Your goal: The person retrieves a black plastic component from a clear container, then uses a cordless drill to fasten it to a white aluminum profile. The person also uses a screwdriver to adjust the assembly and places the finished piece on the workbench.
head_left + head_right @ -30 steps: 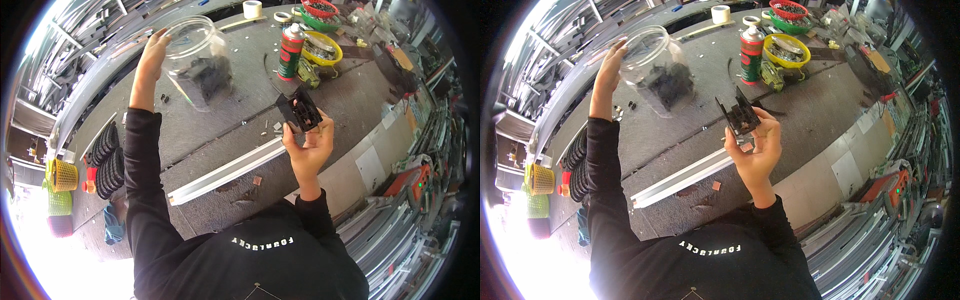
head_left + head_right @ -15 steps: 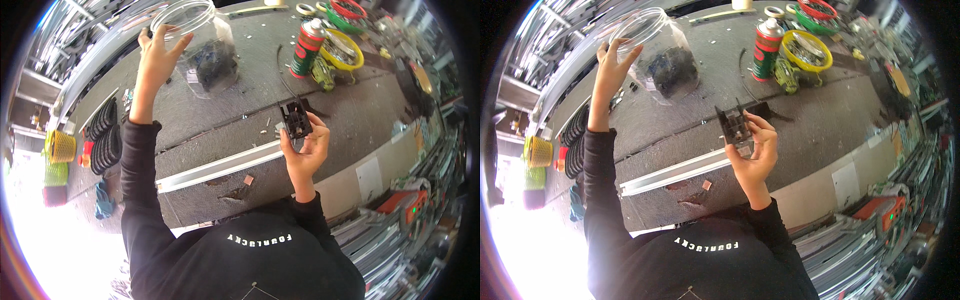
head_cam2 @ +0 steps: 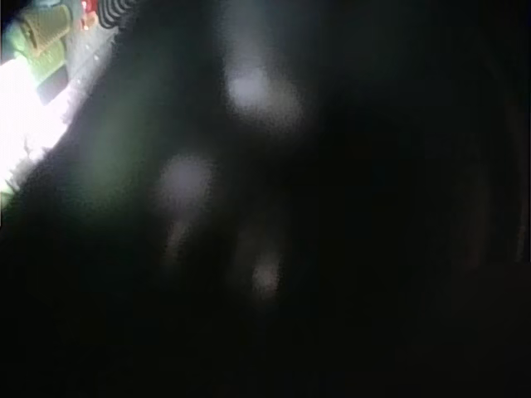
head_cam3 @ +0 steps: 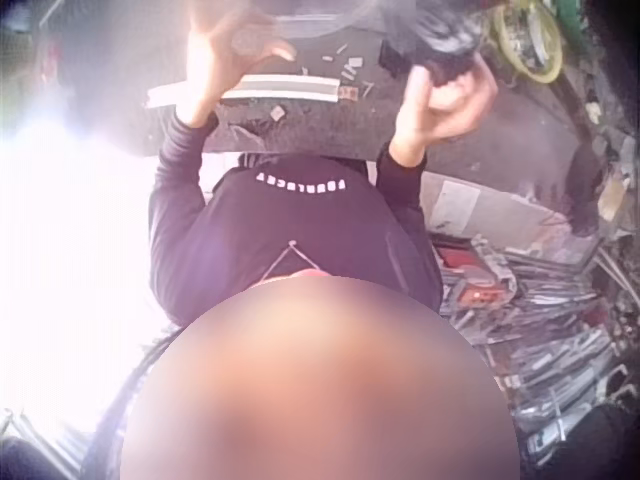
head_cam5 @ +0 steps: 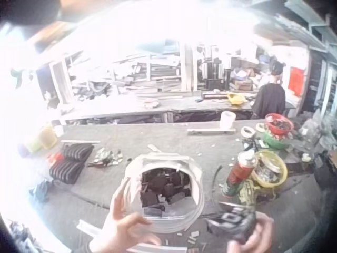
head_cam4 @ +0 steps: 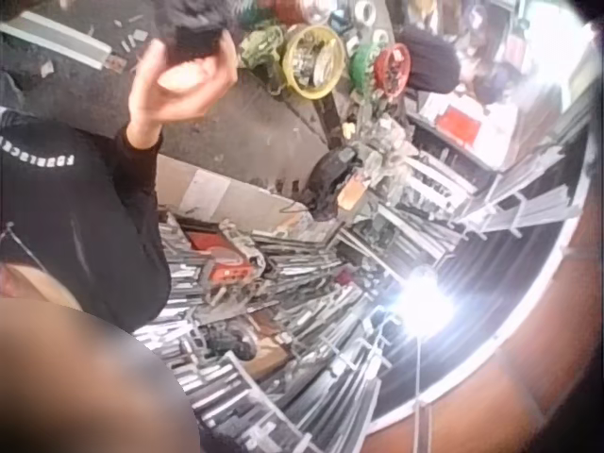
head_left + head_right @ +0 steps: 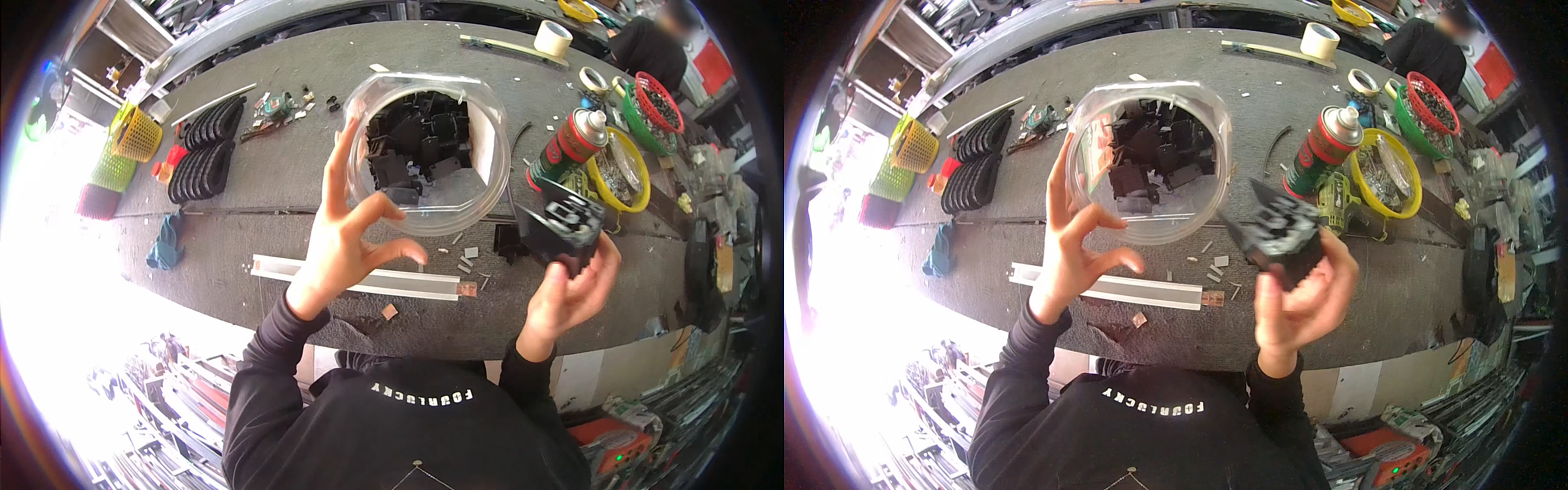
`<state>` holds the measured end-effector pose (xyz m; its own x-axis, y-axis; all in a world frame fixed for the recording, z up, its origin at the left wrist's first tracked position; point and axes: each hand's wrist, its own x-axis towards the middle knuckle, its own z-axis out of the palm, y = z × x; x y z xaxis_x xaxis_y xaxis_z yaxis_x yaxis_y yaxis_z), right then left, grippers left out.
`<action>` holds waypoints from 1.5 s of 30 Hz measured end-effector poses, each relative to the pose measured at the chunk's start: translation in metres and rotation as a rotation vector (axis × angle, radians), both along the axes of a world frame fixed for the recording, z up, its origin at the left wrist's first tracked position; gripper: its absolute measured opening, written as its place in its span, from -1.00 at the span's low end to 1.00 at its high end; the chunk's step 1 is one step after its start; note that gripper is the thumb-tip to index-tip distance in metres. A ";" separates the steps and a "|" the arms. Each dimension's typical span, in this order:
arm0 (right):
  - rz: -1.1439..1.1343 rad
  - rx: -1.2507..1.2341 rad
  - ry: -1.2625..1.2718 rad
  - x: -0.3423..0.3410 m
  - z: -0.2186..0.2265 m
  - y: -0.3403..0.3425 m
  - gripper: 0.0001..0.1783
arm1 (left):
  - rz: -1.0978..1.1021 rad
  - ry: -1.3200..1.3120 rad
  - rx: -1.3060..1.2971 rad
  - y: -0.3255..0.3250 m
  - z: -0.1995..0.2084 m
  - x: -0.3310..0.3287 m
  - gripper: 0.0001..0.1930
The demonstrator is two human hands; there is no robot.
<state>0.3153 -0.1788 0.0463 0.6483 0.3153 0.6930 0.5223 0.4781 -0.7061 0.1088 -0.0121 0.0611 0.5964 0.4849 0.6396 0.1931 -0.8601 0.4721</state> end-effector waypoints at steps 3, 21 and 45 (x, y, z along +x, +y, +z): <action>0.090 -0.018 -0.407 -0.008 0.021 0.031 -0.34 | -0.063 -0.052 -0.083 0.004 0.005 0.000 -0.64; -0.036 -0.935 -0.858 0.025 -0.006 0.128 -0.62 | -0.188 0.093 0.152 -0.068 -0.036 0.037 -0.75; 0.062 -0.655 -0.593 0.039 -0.021 0.171 -0.78 | 0.038 -0.088 0.160 -0.082 -0.056 0.049 -0.72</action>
